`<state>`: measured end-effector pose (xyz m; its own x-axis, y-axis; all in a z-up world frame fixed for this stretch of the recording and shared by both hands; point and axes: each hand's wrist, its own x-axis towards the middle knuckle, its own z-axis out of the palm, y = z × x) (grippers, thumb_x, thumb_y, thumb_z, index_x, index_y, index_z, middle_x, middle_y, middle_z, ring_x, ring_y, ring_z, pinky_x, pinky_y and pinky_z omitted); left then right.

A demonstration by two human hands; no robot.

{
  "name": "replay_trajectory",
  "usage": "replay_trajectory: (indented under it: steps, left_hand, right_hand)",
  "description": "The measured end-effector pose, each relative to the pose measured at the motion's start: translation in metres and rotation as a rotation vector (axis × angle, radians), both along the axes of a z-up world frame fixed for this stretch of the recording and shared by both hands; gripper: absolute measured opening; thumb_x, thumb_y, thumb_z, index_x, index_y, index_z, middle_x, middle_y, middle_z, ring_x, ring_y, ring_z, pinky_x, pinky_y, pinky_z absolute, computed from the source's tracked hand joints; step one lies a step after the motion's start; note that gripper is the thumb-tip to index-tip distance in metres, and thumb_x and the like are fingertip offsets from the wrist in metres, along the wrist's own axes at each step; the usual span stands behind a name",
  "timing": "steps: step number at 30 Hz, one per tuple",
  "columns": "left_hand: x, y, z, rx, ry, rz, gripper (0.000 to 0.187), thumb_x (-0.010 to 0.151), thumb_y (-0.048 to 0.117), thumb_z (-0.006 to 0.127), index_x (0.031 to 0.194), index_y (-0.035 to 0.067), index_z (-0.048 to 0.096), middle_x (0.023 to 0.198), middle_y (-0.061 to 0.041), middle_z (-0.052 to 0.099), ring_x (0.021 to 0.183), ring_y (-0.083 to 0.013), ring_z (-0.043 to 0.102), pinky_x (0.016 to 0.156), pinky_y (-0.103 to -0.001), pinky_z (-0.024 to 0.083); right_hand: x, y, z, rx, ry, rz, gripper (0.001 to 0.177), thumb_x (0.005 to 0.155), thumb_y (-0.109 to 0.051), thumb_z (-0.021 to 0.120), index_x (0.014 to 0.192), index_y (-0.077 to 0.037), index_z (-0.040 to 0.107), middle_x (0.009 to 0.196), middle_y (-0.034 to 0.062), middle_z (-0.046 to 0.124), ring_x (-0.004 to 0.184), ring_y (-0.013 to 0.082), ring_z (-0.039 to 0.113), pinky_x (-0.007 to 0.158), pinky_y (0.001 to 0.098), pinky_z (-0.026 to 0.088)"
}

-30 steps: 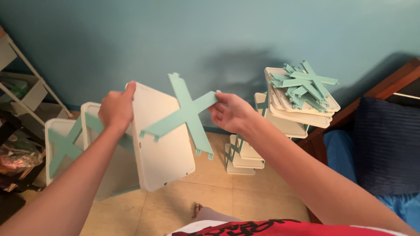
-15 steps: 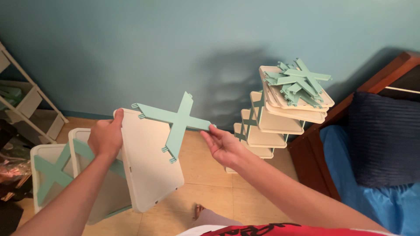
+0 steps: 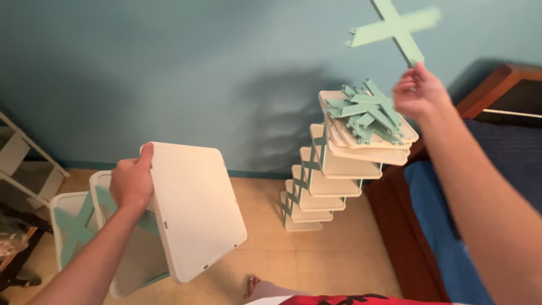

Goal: The person assembles a modular shelving unit by connecting white trays with light-blue cross-brackets. They repeatedly attach and detach brackets to trays, stacking completed sections and handling loose parts on the floor.

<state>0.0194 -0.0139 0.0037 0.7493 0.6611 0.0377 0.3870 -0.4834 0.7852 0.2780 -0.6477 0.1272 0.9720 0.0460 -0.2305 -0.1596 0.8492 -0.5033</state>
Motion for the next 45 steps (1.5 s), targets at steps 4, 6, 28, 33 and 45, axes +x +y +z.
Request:
replay_trajectory:
  steps: [4,6,28,33,45]
  left_hand:
    - [0.028,-0.020,0.005,-0.019,-0.055,0.010,0.068,0.096,0.065,0.052,0.076,0.004,0.074,0.079,-0.017,0.071,0.078,-0.0362,0.065,0.074,-0.047,0.047]
    - [0.039,-0.027,0.008,-0.044,-0.065,0.021,0.070,0.096,0.064,0.053,0.072,0.002,0.071,0.075,-0.017,0.069,0.075,-0.0356,0.064,0.073,-0.046,0.046]
    - [0.104,-0.071,0.032,-0.080,-0.153,0.001,0.073,0.099,0.061,0.055,0.061,-0.002,0.059,0.061,-0.016,0.060,0.060,-0.0284,0.054,0.066,-0.044,0.043]
    - [0.107,-0.051,0.035,-0.110,-0.250,0.003,0.066,0.101,0.060,0.056,0.073,0.001,0.067,0.069,-0.015,0.066,0.065,-0.0275,0.060,0.073,-0.042,0.047]
    - [0.065,0.074,0.098,-0.747,-0.286,-0.092,0.057,0.099,0.051,0.034,0.132,0.014,0.063,0.136,-0.010,0.069,0.122,-0.0233,0.067,0.100,-0.046,0.049]
  right_hand:
    - [0.064,-0.079,-0.060,-0.296,0.218,-0.047,0.020,0.110,-0.020,0.055,0.099,-0.004,0.063,0.083,0.0041,0.072,0.061,0.0081,0.060,0.053,0.0161,0.052]
    - [0.083,-0.093,-0.097,-0.375,0.390,-0.041,0.022,0.108,-0.018,0.053,0.099,-0.001,0.064,0.082,0.0049,0.072,0.059,0.0055,0.059,0.051,0.0142,0.052]
    - [-0.005,-0.026,-0.083,-1.379,0.451,-0.277,0.113,0.093,-0.016,0.074,0.145,0.004,-0.025,0.093,0.0135,0.068,0.071,0.0152,0.063,0.062,0.0315,0.051]
    - [-0.043,0.030,-0.064,-1.770,-0.188,-0.509,0.062,0.098,-0.017,0.074,0.141,-0.001,0.031,0.096,0.0111,0.070,0.082,0.0190,0.069,0.076,0.0325,0.056]
    - [-0.138,0.219,-0.133,-1.566,-0.354,0.821,0.086,0.082,-0.042,0.078,0.152,-0.019,0.035,0.144,0.0094,0.047,0.128,0.0242,0.051,0.101,0.0384,0.046]
